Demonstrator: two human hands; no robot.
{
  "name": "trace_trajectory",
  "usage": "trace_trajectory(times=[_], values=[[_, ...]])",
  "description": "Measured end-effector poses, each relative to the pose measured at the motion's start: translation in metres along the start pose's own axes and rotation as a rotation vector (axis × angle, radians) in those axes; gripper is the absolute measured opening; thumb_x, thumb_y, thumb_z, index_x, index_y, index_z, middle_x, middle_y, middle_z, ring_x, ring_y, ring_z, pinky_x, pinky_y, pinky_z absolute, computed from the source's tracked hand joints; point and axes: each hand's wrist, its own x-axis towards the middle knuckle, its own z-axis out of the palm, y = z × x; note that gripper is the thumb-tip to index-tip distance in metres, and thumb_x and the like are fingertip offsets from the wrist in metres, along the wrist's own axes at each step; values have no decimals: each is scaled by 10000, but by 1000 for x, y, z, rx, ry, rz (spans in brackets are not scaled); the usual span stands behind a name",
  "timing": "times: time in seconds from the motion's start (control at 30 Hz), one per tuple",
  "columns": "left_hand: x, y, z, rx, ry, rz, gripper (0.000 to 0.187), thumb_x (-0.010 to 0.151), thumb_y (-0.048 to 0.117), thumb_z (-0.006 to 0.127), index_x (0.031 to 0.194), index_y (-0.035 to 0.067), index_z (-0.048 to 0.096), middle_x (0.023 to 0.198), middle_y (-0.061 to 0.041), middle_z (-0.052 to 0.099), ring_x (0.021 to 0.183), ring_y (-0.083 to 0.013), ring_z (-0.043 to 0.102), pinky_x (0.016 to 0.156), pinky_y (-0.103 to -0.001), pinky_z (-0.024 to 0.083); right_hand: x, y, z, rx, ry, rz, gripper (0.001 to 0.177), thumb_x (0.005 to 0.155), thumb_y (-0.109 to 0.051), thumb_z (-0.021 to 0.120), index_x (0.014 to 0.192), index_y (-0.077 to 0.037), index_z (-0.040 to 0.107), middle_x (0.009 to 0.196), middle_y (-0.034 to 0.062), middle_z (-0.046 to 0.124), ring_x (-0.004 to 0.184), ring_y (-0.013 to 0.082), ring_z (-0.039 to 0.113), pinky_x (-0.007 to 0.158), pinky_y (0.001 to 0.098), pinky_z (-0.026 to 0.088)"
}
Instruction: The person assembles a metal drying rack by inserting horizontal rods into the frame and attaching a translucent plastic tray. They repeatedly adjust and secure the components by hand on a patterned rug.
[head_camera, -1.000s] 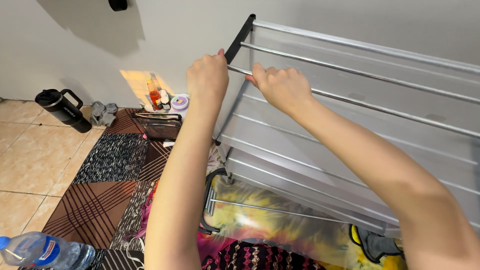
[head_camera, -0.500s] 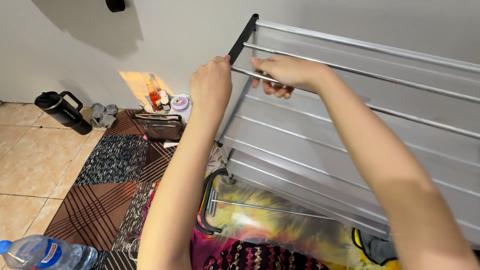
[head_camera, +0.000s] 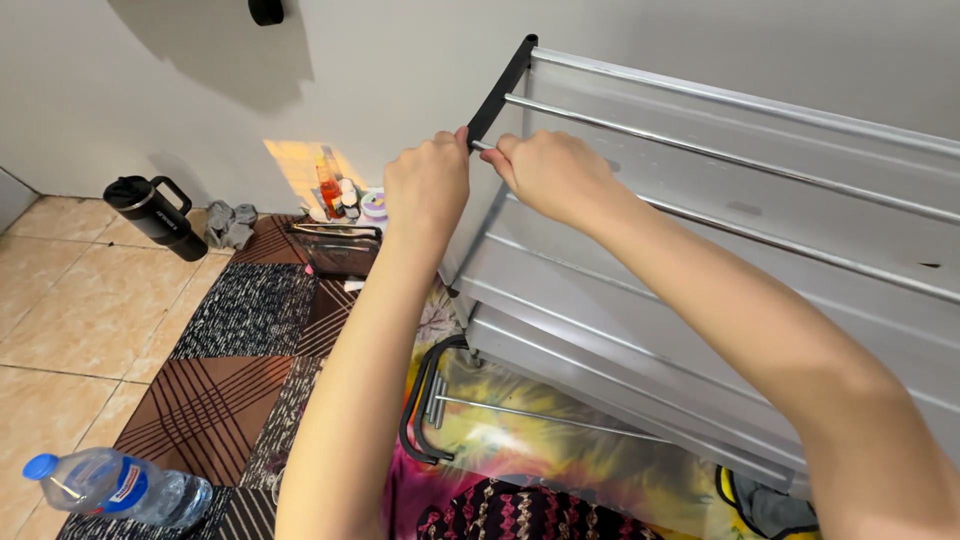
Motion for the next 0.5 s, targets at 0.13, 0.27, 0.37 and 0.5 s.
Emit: trace_trajectory(times=[0.13, 0.27, 0.37, 0.5], values=[[2, -7, 7, -35, -29, -12, 464, 1087, 320, 482, 737, 77, 667, 605, -135, 684, 548, -362, 691, 520, -462, 550, -5, -4, 3, -216, 123, -79, 446, 1064, -429, 571, 812, -66, 629, 514, 128, 615, 475, 344, 639, 442, 441, 510], [7, -15, 11, -30, -46, 6, 470, 1081, 333, 474, 753, 72, 687, 603, -148, 682, 545, -365, 690, 517, -457, 552, -2, -3, 9, -288, 163, -126, 454, 1076, -431, 578, 793, -76, 587, 483, 90, 596, 415, 302, 617, 392, 407, 487], [10, -16, 13, -23, -44, 17, 479, 1086, 336, 474, 750, 74, 691, 591, -144, 677, 535, -359, 687, 510, -450, 548, -2, 0, 13, -327, 203, -132, 448, 1074, -427, 577, 783, -86, 572, 487, 76, 595, 403, 297, 605, 382, 405, 479], [9, -15, 12, 10, -16, 33, 480, 1090, 343, 483, 740, 80, 680, 580, -134, 671, 527, -349, 685, 493, -445, 542, -1, 5, 19, -253, 133, -83, 446, 1079, -424, 569, 801, -78, 608, 517, 103, 613, 459, 313, 631, 431, 422, 504]])
